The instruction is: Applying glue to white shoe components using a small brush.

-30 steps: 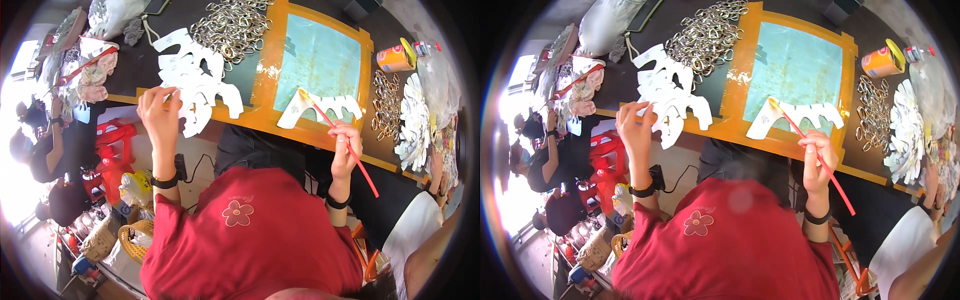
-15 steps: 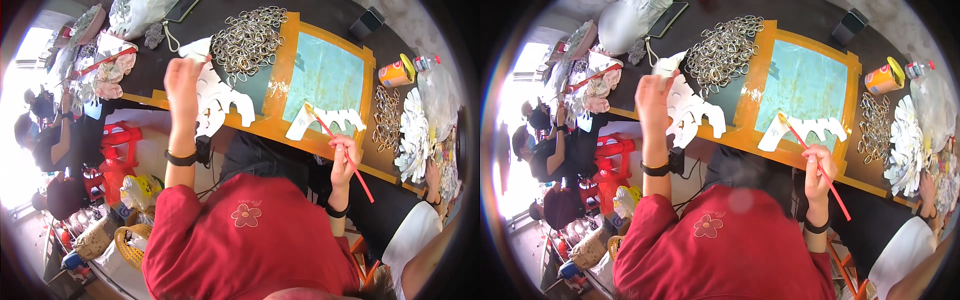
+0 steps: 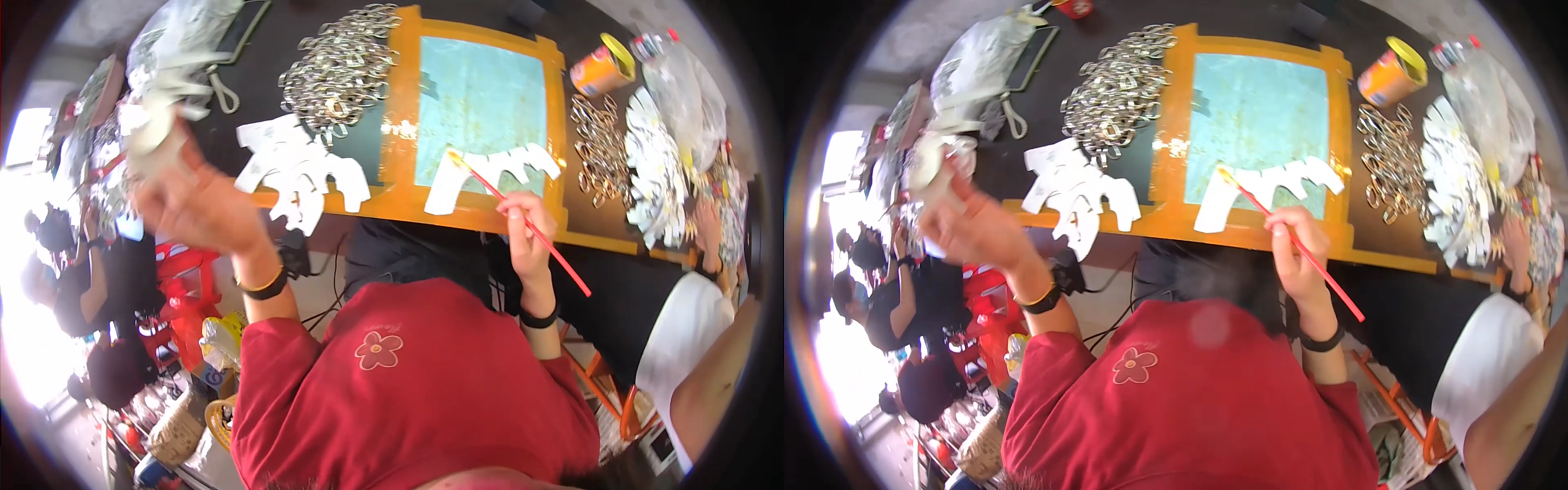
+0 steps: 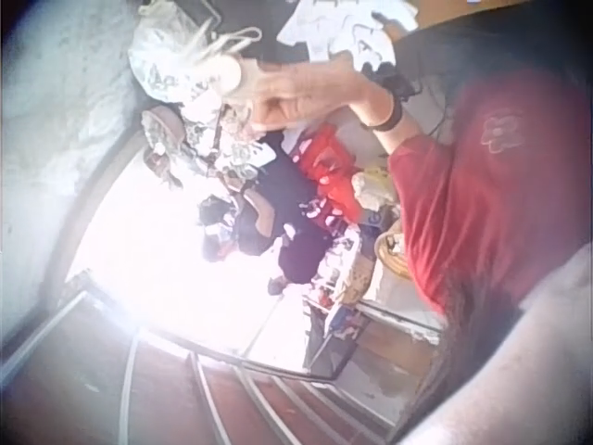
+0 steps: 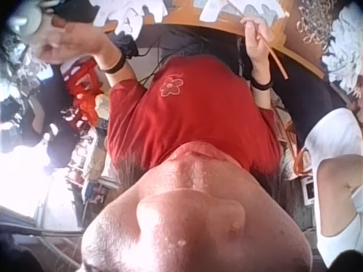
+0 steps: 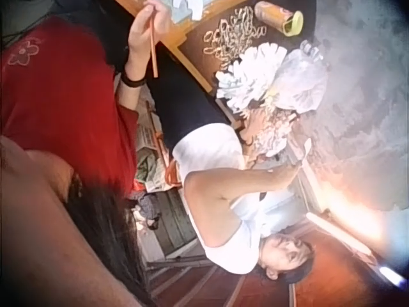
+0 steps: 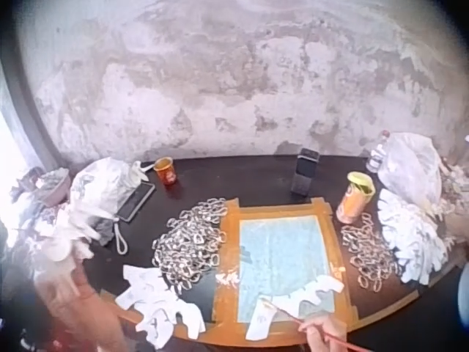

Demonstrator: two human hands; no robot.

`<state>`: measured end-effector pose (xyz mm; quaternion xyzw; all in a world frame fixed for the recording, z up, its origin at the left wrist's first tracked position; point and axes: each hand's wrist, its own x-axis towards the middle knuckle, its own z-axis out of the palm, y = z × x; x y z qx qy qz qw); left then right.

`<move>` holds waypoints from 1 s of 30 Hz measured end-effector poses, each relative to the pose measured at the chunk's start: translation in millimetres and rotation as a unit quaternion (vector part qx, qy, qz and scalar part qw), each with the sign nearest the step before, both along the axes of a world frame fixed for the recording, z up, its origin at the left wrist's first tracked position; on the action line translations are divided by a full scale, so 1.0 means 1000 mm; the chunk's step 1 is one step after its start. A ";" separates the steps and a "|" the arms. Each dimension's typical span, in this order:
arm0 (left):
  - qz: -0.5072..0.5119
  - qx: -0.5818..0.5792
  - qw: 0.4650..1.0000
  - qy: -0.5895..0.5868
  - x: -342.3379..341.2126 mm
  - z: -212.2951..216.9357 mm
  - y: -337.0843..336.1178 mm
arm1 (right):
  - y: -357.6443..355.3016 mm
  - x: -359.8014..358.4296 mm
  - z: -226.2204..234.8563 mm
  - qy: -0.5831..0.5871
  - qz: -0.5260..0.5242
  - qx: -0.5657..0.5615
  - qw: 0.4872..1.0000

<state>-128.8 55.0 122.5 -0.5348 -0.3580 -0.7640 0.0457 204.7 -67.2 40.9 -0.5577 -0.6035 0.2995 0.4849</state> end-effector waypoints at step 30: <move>-0.227 -0.278 0.863 0.357 0.129 -0.121 -0.061 | -0.007 0.014 0.004 0.003 0.043 0.049 0.998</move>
